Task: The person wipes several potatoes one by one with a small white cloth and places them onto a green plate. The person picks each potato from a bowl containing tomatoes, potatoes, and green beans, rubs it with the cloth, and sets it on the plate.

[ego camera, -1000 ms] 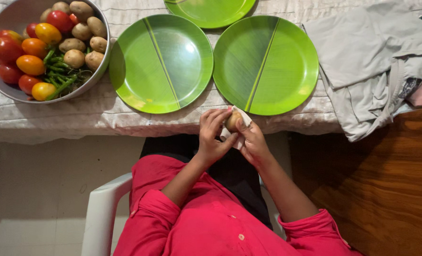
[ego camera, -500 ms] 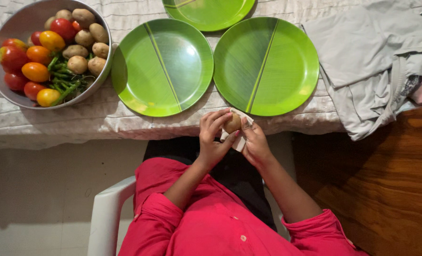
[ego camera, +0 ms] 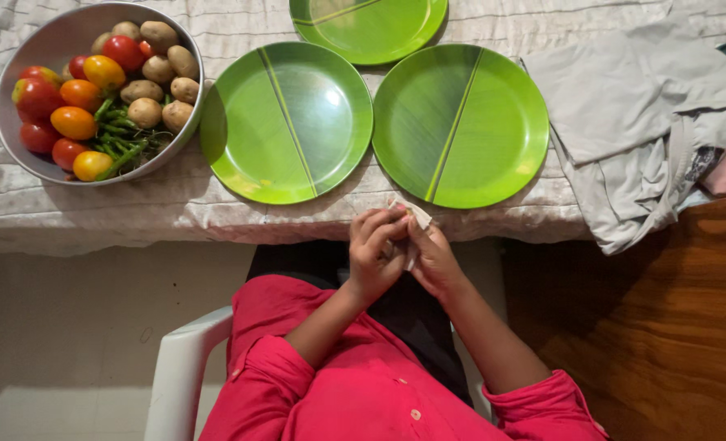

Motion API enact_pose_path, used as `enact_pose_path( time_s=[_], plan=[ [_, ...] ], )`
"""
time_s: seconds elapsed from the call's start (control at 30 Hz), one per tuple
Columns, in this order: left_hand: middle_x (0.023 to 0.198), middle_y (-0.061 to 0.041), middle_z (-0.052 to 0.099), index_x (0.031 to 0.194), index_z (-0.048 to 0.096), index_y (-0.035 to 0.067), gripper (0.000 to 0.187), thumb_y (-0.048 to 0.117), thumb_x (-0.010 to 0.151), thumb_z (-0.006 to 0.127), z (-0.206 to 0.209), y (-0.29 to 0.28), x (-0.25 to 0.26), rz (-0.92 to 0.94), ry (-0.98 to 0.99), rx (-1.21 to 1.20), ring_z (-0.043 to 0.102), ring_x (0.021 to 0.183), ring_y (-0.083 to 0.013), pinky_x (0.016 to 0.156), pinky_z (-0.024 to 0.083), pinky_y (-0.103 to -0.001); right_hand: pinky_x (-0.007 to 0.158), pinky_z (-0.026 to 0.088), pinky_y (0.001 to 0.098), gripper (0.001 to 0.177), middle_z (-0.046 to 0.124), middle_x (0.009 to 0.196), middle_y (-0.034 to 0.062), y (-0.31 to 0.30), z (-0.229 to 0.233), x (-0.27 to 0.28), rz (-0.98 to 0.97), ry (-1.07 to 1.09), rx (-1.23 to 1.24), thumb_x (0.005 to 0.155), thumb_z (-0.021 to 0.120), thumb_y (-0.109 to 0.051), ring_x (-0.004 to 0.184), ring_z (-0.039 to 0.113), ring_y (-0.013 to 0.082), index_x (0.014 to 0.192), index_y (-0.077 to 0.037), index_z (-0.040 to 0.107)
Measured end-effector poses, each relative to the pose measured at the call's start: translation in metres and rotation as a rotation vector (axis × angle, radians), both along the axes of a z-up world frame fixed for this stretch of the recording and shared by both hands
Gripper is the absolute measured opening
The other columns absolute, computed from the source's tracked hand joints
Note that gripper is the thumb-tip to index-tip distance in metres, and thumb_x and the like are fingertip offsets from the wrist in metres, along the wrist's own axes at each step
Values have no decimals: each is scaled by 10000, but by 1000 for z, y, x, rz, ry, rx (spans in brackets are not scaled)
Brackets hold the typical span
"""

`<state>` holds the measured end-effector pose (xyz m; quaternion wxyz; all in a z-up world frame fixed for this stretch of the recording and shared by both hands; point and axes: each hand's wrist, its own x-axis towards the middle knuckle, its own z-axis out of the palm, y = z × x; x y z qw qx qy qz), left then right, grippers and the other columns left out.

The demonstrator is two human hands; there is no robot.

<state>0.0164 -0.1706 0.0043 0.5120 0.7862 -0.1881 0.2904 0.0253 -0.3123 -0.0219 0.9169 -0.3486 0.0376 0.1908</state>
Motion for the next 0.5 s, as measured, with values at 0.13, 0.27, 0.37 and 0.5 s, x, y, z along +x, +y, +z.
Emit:
enact_pose_path(
  time_s=[0.13, 0.27, 0.37, 0.5],
  plan=[
    [1366, -96, 673, 1298, 652, 71, 518, 37, 798, 786, 5, -4, 1, -76, -6, -50, 603, 1280, -333, 1155, 446, -451, 973, 543, 361, 588, 616, 1316, 114, -12, -2, 1, 42, -76, 30, 1037, 695, -321, 1180, 624, 211, 1487, -6, 485],
    [1382, -142, 643, 1377, 589, 31, 573, 89, 848, 799, 6, -3, 0, -76, 42, -87, 573, 1303, -359, 1158, 432, -462, 981, 563, 386, 590, 618, 1323, 120, -12, 5, 6, 30, -33, 21, 994, 695, -324, 1187, 643, 227, 1444, -6, 485],
    [1369, -147, 652, 1365, 607, 38, 557, 126, 861, 827, 0, -1, 4, -24, 63, -81, 581, 1303, -356, 1150, 441, -457, 996, 567, 402, 568, 621, 1337, 122, -10, 6, 9, 12, -10, 22, 990, 663, -309, 1196, 648, 234, 1432, -2, 483],
    [1347, -141, 676, 1327, 638, 52, 568, 124, 813, 868, -8, 5, 8, 9, 70, -88, 599, 1278, -340, 1137, 461, -437, 1029, 547, 391, 520, 620, 1357, 126, -8, -2, 10, -53, 11, -28, 1029, 601, -291, 1220, 637, 227, 1437, 13, 494]
  ],
)
